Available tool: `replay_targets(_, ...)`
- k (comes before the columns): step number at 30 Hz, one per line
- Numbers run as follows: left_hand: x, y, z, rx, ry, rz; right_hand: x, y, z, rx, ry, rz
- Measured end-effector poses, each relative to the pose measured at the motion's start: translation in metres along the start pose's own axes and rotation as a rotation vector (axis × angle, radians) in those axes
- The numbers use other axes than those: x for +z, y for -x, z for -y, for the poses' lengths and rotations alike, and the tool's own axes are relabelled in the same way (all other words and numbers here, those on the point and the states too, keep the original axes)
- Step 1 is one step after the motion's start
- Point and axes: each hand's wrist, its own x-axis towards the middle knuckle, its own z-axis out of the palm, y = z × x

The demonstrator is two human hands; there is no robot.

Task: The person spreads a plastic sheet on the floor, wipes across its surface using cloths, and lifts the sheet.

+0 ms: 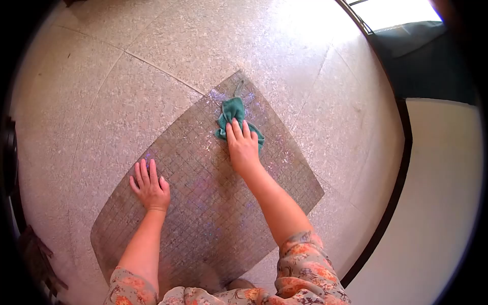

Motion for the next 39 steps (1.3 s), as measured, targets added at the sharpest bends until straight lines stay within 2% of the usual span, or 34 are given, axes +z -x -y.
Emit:
replay_targets(5,0.002,0.002,0.002,0.027,-0.022,-0.02,0.013,-0.103,-0.038,0.109,0.005,-0.104)
replay_targets(7,0.003,0.002,0.002,0.029,-0.043,-0.028,0.006,-0.135,-0.048,0.167,-0.066,0.044)
replay_targets(8,0.003,0.002,0.002,0.031,-0.05,-0.036,0.008,-0.129,-0.045,0.166,-0.05,-0.02)
replay_targets(13,0.009,0.001,0.0,0.057,-0.079,-0.037,0.021,0.005,-0.062,0.281,-0.067,-0.13)
replay_targets(17,0.01,0.002,0.005,0.073,-0.1,-0.1,0.019,0.149,-0.099,0.641,0.004,-0.069)
replay_targets(18,0.009,0.001,0.003,0.067,-0.097,-0.095,0.016,0.166,-0.097,0.645,0.016,-0.063)
replay_targets(20,0.008,0.002,0.002,0.056,-0.099,-0.086,0.013,0.187,-0.093,0.808,-0.073,-0.025)
replay_targets(21,0.007,0.003,0.003,0.054,-0.105,-0.085,0.007,0.164,-0.081,0.729,-0.232,-0.142)
replay_targets(22,0.008,0.001,0.002,0.055,-0.109,-0.092,-0.013,0.122,-0.054,0.628,-0.419,-0.151)
replay_targets(24,0.011,0.0,0.003,0.079,-0.115,-0.109,0.004,0.055,-0.014,0.276,-0.307,-0.367)
replay_targets(26,0.012,0.002,0.003,0.089,-0.116,-0.138,0.006,0.003,0.011,0.207,-0.312,-0.335)
replay_targets(28,0.014,0.003,0.004,0.107,-0.125,-0.142,0.011,-0.019,-0.001,0.162,-0.36,-0.307)
replay_targets(31,0.015,0.003,0.006,0.116,-0.142,-0.17,0.022,0.022,-0.033,0.261,-0.206,-0.307)
replay_targets(35,0.018,0.004,0.006,0.13,-0.142,-0.18,0.023,0.144,-0.107,0.479,-0.095,-0.285)
replay_targets(36,0.017,0.003,0.007,0.128,-0.147,-0.176,0.023,0.178,-0.121,0.568,-0.015,-0.25)
replay_targets(39,0.018,0.003,0.005,0.11,-0.152,-0.149,0.035,0.285,-0.136,0.862,-0.04,-0.185)
